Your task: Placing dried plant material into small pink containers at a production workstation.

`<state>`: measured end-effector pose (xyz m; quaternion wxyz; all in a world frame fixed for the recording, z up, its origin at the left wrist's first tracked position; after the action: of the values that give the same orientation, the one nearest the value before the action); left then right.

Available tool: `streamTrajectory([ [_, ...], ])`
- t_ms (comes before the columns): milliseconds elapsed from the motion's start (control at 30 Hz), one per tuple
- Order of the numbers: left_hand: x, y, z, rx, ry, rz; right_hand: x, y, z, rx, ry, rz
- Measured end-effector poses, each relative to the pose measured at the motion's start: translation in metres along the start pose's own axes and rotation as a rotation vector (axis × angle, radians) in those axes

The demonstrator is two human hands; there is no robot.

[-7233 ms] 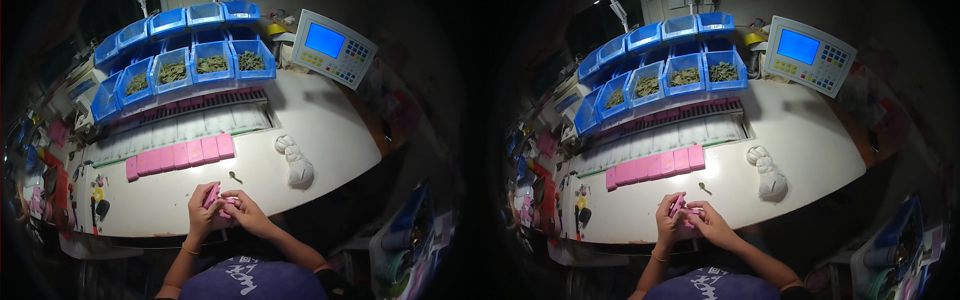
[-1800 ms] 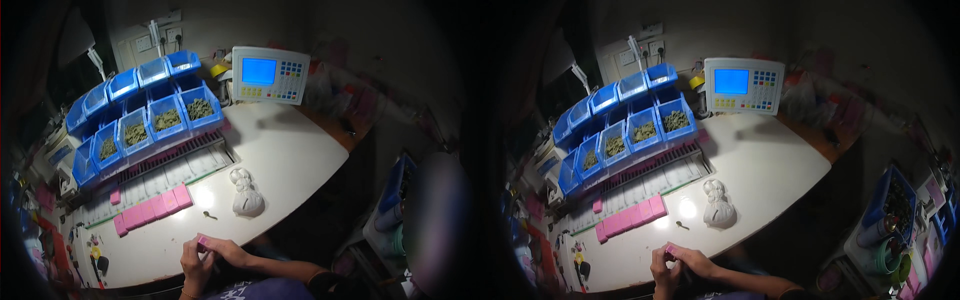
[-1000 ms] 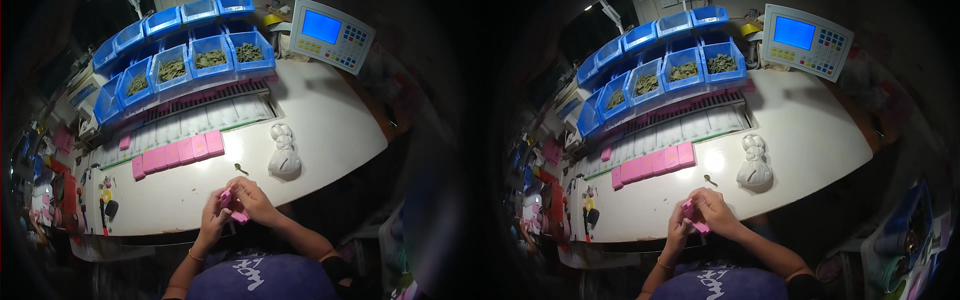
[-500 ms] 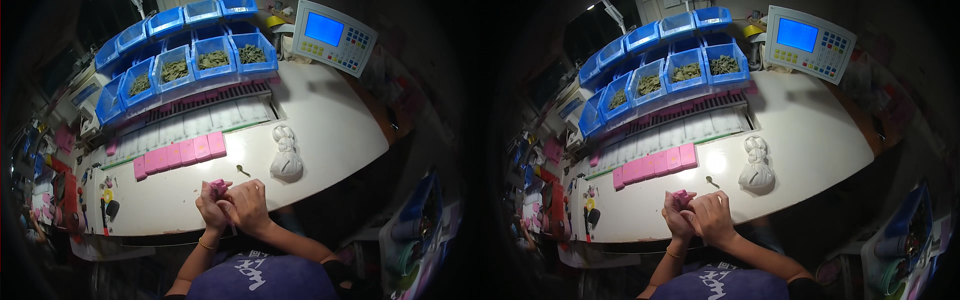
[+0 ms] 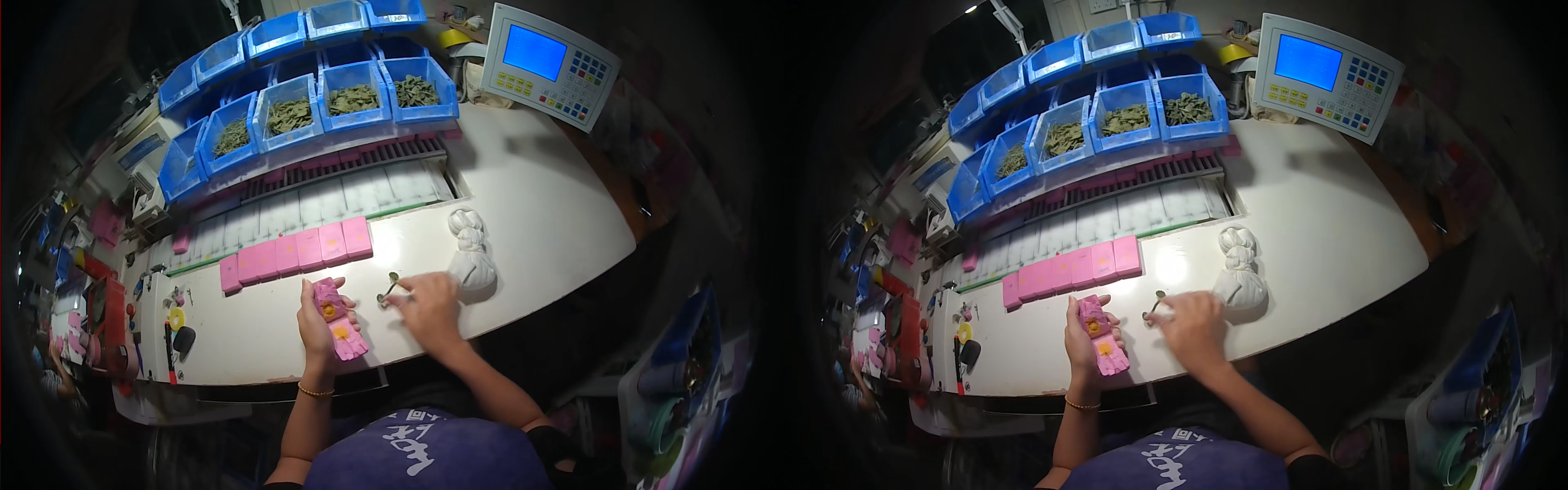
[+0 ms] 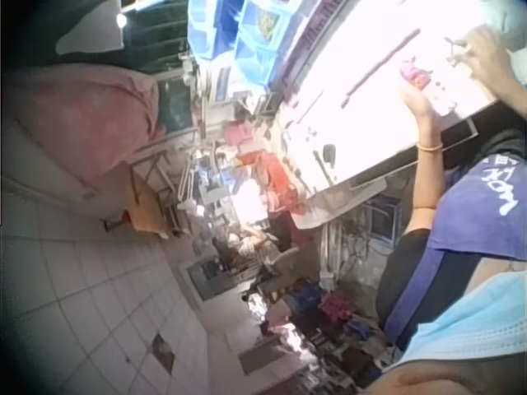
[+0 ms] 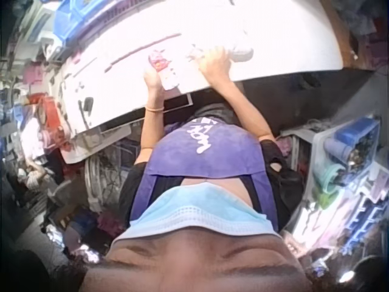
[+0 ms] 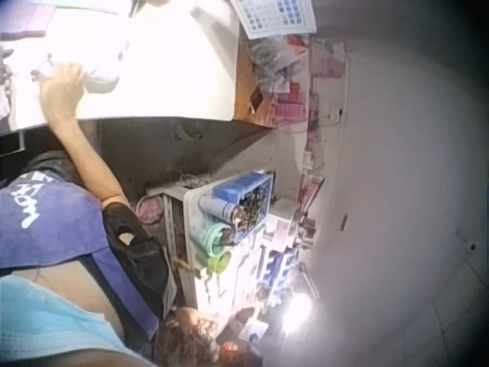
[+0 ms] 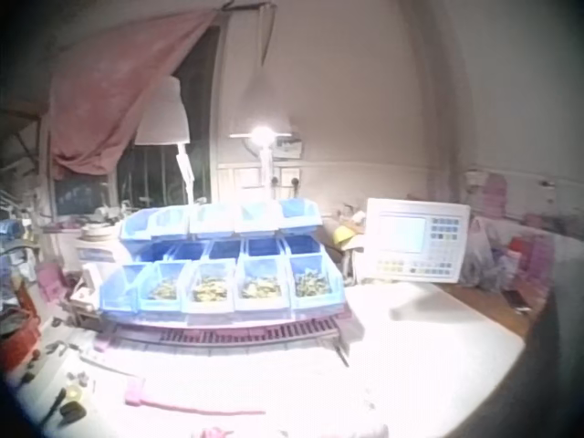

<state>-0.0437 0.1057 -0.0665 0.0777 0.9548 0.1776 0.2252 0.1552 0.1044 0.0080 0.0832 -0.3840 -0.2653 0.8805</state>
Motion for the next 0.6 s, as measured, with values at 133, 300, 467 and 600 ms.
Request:
streamTrajectory([
  [133, 0.001, 0.002, -0.007, 0.007, -0.118, 0.041, -0.051, -0.046, -0.05, 0.104, 0.418, -0.225],
  [300, 0.012, 0.003, -0.007, -0.02, -0.124, 0.107, -0.039, -0.074, -0.112, 0.275, 0.014, 0.14],
  [467, 0.019, 0.009, -0.007, -0.075, -0.166, 0.178, -0.037, -0.001, 0.069, -0.611, -0.144, 0.117],
  [600, 0.023, 0.015, -0.009, -0.006, -0.158, 0.178, 0.008, 0.013, 0.081, -0.626, -0.117, 0.432],
])
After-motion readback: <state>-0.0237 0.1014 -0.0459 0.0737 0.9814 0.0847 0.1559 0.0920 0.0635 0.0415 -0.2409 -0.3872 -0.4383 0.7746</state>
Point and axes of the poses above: each hand's wrist, its own y-axis away from the middle knuckle, its own x-axis out of the palm, z = x × y, the point moved 10 cm from there along -y, towards the middle knuckle, and after that the axes turned 6 degrees about x, right-handed, at the moved point
